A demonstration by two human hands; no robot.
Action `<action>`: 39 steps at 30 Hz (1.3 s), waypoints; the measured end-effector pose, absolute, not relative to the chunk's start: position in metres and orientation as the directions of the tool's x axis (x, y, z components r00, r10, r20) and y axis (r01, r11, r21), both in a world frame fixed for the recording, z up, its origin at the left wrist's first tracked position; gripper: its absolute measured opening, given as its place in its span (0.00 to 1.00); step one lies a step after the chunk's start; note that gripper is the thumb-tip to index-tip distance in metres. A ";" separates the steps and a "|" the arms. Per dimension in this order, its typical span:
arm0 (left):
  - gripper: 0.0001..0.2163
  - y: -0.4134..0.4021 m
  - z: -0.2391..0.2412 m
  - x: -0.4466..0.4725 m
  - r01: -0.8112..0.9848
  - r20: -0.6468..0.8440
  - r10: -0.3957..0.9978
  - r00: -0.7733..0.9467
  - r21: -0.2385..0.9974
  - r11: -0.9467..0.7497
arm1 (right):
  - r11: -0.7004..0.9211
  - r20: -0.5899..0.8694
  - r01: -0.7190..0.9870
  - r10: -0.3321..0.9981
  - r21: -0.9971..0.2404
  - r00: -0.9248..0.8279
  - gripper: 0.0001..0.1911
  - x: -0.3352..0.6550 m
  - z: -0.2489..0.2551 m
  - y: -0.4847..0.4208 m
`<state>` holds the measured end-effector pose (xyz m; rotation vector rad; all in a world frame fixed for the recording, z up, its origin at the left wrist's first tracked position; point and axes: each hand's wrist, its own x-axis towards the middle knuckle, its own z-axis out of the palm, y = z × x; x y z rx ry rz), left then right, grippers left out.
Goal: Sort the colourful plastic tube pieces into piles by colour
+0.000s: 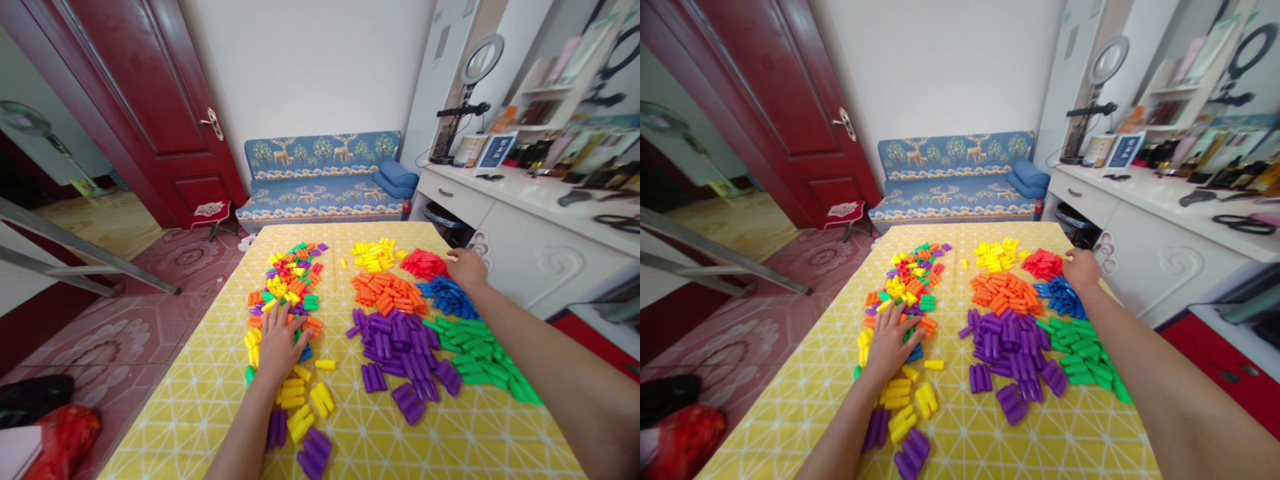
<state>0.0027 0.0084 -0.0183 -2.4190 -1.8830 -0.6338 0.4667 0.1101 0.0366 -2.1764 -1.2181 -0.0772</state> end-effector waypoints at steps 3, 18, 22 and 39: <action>0.15 0.007 -0.017 0.003 0.931 0.322 0.928 0.189 0.243 -0.274 | -0.253 0.435 0.808 0.737 -0.532 0.517 0.18 0.438 0.044 0.102; 0.15 0.006 -0.016 0.003 0.922 0.344 0.921 0.183 0.265 -0.282 | 0.367 0.377 0.198 0.926 -0.909 0.019 0.11 0.166 -0.021 -0.043; 0.14 0.005 -0.015 0.002 0.918 0.344 0.919 0.192 0.268 -0.292 | 0.374 0.394 0.251 0.919 -0.893 0.030 0.11 0.165 -0.033 -0.039; 0.13 0.003 -0.012 0.001 0.900 0.340 0.918 0.202 0.306 -0.311 | 0.447 0.381 0.492 0.895 -0.747 -0.234 0.22 0.161 -0.034 -0.040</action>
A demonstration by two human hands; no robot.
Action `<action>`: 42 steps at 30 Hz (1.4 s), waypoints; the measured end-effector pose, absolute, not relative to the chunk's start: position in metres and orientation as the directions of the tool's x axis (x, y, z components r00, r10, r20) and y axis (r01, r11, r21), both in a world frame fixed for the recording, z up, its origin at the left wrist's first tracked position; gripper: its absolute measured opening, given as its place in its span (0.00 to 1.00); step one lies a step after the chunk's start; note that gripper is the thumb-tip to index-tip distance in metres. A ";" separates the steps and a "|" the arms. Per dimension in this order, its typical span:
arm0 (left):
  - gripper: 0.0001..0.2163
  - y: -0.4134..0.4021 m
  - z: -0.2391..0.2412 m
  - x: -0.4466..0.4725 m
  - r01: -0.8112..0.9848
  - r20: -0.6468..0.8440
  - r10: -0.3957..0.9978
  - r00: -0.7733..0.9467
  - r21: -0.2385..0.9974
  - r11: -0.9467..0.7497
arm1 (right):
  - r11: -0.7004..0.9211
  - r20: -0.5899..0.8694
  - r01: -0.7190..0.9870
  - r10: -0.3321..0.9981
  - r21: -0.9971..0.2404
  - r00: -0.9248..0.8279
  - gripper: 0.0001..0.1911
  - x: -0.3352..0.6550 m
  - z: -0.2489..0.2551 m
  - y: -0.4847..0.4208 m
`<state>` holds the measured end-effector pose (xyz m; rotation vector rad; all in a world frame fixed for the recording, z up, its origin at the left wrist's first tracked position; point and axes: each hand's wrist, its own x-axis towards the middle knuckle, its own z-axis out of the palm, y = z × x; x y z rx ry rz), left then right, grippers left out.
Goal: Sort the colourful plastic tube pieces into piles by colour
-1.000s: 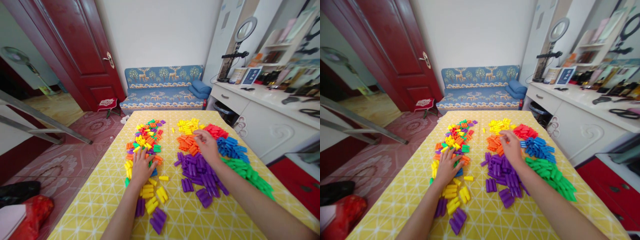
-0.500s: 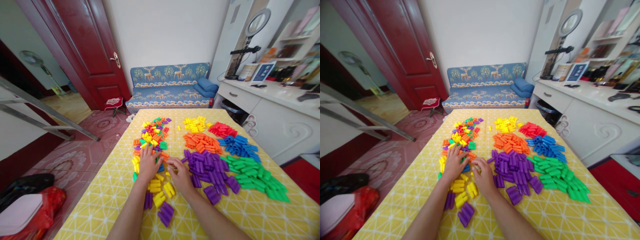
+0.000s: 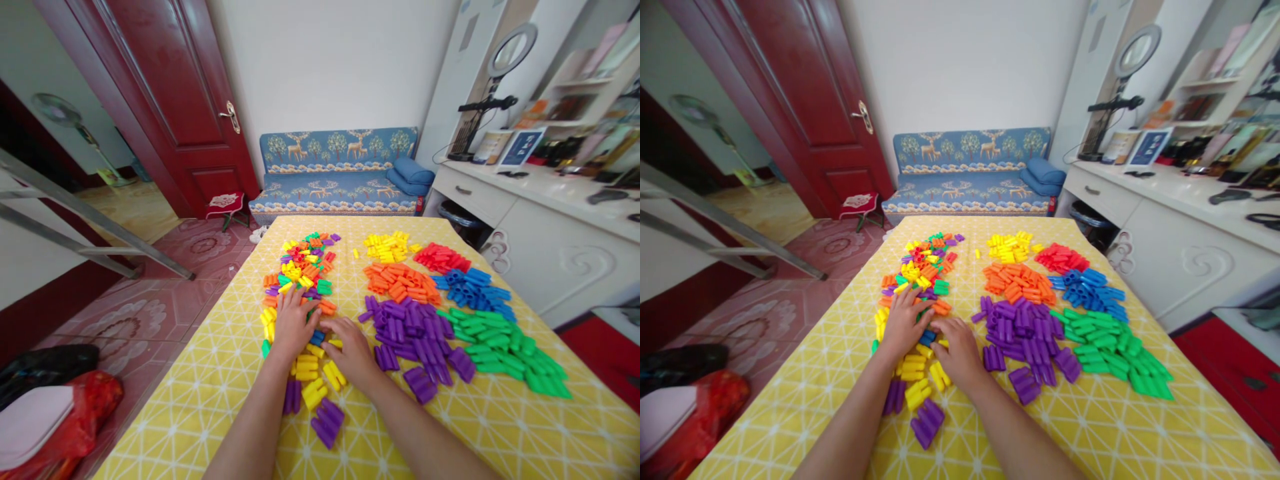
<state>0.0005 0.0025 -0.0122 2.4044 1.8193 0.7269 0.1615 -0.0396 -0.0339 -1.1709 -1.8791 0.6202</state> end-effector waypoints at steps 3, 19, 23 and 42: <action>0.14 0.003 -0.012 0.001 0.894 0.346 0.917 0.199 0.319 -0.314 | 0.479 0.400 0.477 0.878 -0.737 -0.264 0.24 0.161 -0.032 -0.039; 0.17 0.003 -0.013 0.000 0.883 0.369 0.909 0.196 0.337 -0.327 | 0.533 0.389 0.510 0.844 -0.675 -0.369 0.15 0.159 -0.032 -0.039; 0.17 0.003 -0.014 0.000 0.879 0.373 0.906 0.197 0.341 -0.332 | 0.468 0.405 0.523 0.883 -0.713 -0.237 0.13 0.160 -0.036 -0.037; 0.15 0.004 -0.013 0.000 0.883 0.367 0.905 0.214 0.324 -0.340 | 0.372 0.360 0.497 0.925 -0.784 -0.125 0.18 0.160 -0.040 -0.035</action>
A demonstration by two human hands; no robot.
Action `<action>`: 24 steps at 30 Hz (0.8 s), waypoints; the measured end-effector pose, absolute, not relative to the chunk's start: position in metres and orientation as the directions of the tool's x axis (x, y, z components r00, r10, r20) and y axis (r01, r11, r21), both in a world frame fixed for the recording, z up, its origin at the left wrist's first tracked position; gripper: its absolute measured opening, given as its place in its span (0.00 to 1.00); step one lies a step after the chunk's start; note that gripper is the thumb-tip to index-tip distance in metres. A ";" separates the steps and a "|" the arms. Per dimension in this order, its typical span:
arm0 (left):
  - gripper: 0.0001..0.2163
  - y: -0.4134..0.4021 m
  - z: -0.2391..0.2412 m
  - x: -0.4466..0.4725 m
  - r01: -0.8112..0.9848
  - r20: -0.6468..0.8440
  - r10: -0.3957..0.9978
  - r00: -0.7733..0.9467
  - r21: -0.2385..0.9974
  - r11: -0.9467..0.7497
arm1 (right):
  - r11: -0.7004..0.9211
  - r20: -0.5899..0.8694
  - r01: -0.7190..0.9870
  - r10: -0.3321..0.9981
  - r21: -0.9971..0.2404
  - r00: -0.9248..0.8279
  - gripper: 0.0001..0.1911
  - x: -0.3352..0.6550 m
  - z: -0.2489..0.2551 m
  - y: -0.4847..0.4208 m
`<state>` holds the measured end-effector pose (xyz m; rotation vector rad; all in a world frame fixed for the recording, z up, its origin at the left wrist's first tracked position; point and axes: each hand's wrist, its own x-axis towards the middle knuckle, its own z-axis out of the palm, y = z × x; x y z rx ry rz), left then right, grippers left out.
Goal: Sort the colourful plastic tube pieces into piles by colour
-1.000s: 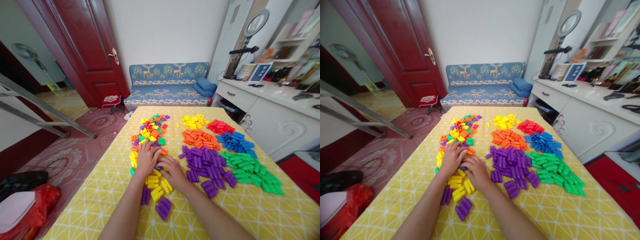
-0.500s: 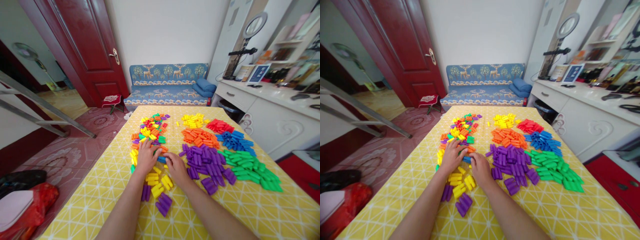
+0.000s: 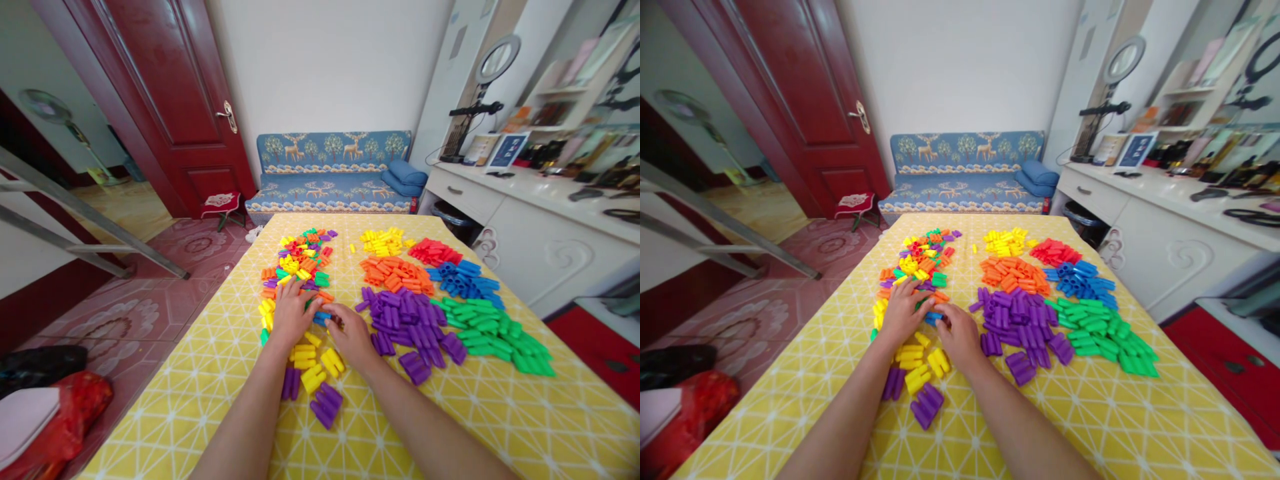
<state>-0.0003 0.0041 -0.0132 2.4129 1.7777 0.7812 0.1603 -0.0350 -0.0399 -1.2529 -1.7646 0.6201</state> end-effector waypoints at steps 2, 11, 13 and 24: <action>0.15 0.004 -0.014 -0.001 0.881 0.373 0.903 0.213 0.327 -0.343 | 0.377 0.364 0.489 0.923 -0.787 -0.126 0.16 0.160 -0.040 -0.035; 0.15 0.005 -0.017 -0.002 0.879 0.386 0.898 0.209 0.329 -0.346 | 0.388 0.385 0.448 0.917 -0.805 -0.103 0.14 0.161 -0.037 -0.035; 0.15 0.005 -0.016 -0.002 0.879 0.386 0.898 0.212 0.326 -0.348 | 0.387 0.390 0.434 0.917 -0.813 -0.088 0.13 0.160 -0.037 -0.037; 0.15 0.007 -0.015 -0.003 0.877 0.383 0.897 0.220 0.325 -0.354 | 0.384 0.521 0.373 0.752 -0.845 0.404 0.12 0.253 0.022 -0.026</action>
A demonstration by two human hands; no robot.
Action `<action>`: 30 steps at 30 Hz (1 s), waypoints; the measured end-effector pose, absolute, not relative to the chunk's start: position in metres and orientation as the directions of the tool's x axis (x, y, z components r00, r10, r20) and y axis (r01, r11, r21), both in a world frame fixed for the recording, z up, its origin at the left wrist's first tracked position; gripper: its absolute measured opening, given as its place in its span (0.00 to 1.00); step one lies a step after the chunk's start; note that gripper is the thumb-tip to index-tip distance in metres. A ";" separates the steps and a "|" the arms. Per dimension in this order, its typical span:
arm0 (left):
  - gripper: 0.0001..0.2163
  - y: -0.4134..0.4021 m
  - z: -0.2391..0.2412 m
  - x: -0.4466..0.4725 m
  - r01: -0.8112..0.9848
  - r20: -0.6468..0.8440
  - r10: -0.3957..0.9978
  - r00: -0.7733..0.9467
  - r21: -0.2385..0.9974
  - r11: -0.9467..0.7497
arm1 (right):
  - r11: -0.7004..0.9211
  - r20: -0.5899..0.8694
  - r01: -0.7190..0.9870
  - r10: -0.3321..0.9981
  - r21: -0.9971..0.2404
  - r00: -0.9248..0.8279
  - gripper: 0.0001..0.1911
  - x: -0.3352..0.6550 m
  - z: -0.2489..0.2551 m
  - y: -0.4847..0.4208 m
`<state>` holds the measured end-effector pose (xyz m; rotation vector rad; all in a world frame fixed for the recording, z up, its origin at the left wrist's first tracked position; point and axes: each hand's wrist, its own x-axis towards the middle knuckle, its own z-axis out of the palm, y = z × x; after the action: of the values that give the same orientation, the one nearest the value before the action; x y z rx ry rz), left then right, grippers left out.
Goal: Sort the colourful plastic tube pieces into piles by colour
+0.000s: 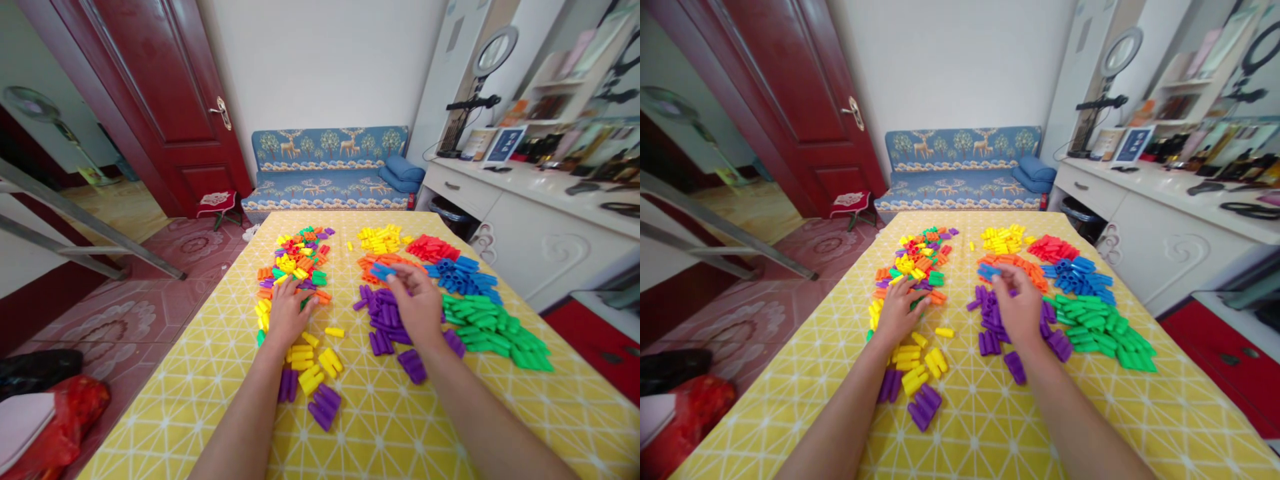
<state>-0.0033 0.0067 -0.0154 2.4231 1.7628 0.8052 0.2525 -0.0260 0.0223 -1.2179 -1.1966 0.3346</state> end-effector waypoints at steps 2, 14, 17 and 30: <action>0.14 0.008 -0.017 -0.003 0.880 0.383 0.897 0.220 0.318 -0.352 | 0.322 0.586 0.515 0.627 -0.795 0.513 0.13 0.312 0.029 -0.005; 0.13 0.010 -0.020 -0.006 0.878 0.369 0.904 0.217 0.330 -0.346 | -0.271 0.424 0.866 0.785 -0.421 0.452 0.12 0.460 0.010 0.026; 0.14 0.010 -0.020 -0.005 0.879 0.371 0.903 0.217 0.327 -0.346 | -0.272 0.524 0.898 0.737 -0.347 0.426 0.13 0.446 0.018 0.023; 0.13 0.009 -0.019 -0.006 0.875 0.369 0.903 0.219 0.335 -0.349 | 0.498 0.208 0.782 0.867 -0.374 -0.453 0.12 0.199 0.010 -0.037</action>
<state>-0.0057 0.0094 -0.0188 2.4094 1.7593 0.7924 0.1986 -0.0366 0.0102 -1.3733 -2.3765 0.3178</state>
